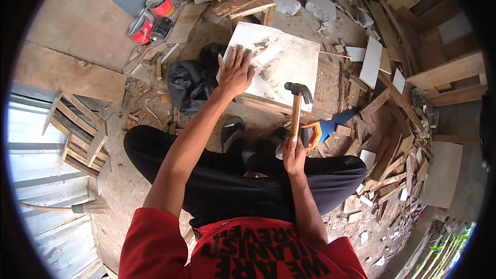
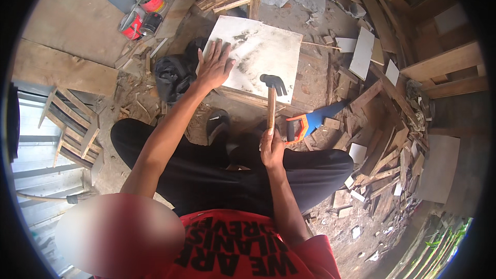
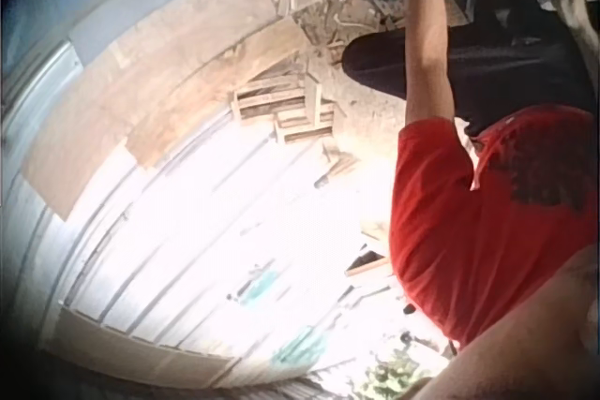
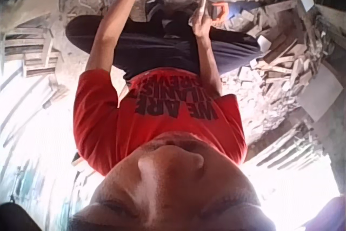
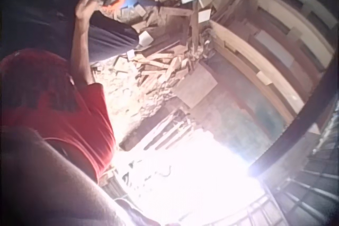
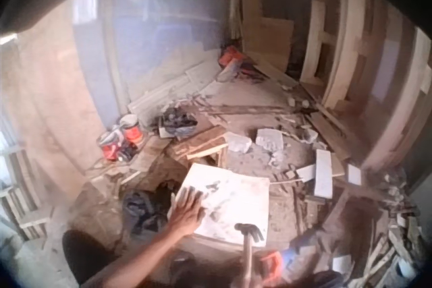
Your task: The person hammers nails into a white rectangular board using a hammer, then uses a hand saw to cut the board. The person removes nails and saws the board into smaller pieces.
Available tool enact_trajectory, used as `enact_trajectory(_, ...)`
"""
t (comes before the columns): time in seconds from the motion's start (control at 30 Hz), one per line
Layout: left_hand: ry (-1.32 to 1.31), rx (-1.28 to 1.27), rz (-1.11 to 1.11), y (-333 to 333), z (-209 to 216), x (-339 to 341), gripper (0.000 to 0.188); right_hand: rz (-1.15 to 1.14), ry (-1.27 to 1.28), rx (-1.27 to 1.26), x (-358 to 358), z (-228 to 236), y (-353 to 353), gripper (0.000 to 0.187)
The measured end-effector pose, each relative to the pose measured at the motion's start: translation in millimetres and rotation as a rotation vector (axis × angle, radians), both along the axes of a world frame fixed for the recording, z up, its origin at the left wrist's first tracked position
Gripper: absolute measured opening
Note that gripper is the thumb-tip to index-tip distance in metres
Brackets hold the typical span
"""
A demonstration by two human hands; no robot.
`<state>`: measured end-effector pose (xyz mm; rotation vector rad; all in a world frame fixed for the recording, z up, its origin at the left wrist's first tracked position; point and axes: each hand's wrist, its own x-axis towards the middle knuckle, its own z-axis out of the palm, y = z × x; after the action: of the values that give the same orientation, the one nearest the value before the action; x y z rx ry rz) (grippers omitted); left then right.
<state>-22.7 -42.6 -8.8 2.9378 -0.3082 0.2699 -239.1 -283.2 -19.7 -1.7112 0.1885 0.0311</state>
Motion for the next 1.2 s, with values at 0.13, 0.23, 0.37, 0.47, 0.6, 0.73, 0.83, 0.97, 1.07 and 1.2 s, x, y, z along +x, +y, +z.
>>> enact_trajectory(0.13,0.054,-0.159,0.095,-13,16,4,0.069,-0.012,-0.021,0.014,-2,3,-1,0.048)
enact_trajectory(0.23,-0.012,-0.351,0.112,-9,26,1,0.068,-0.004,-0.044,-0.052,-4,1,1,0.05)
enact_trajectory(0.37,0.076,-0.08,0.056,2,-6,-5,0.062,0.019,-0.043,-0.079,4,2,2,0.051)
enact_trajectory(0.47,0.117,-0.292,-0.006,18,-3,1,0.057,0.008,-0.054,-0.093,1,0,0,0.051)
enact_trajectory(0.6,-0.242,-0.763,0.127,68,-10,-14,0.032,-0.01,-0.059,-0.104,-7,6,0,0.049)
enact_trajectory(0.73,-0.145,-0.866,0.576,144,-71,-64,0.025,0.001,-0.141,-0.404,-3,26,7,0.039)
enact_trajectory(0.83,-0.008,-0.45,0.64,182,-130,-103,0.027,0.021,-0.127,-0.419,0,32,18,0.034)
enact_trajectory(0.97,-0.134,-0.071,0.514,146,-121,-105,0.041,0.017,-0.158,-0.456,-3,30,18,0.032)
enact_trajectory(1.07,0.011,-0.15,0.507,170,-132,-81,0.043,0.055,-0.088,-0.443,-7,32,23,0.033)
enact_trajectory(1.2,0.325,-0.291,0.561,178,-148,-60,0.03,0.101,-0.003,-0.472,-9,40,24,0.034)
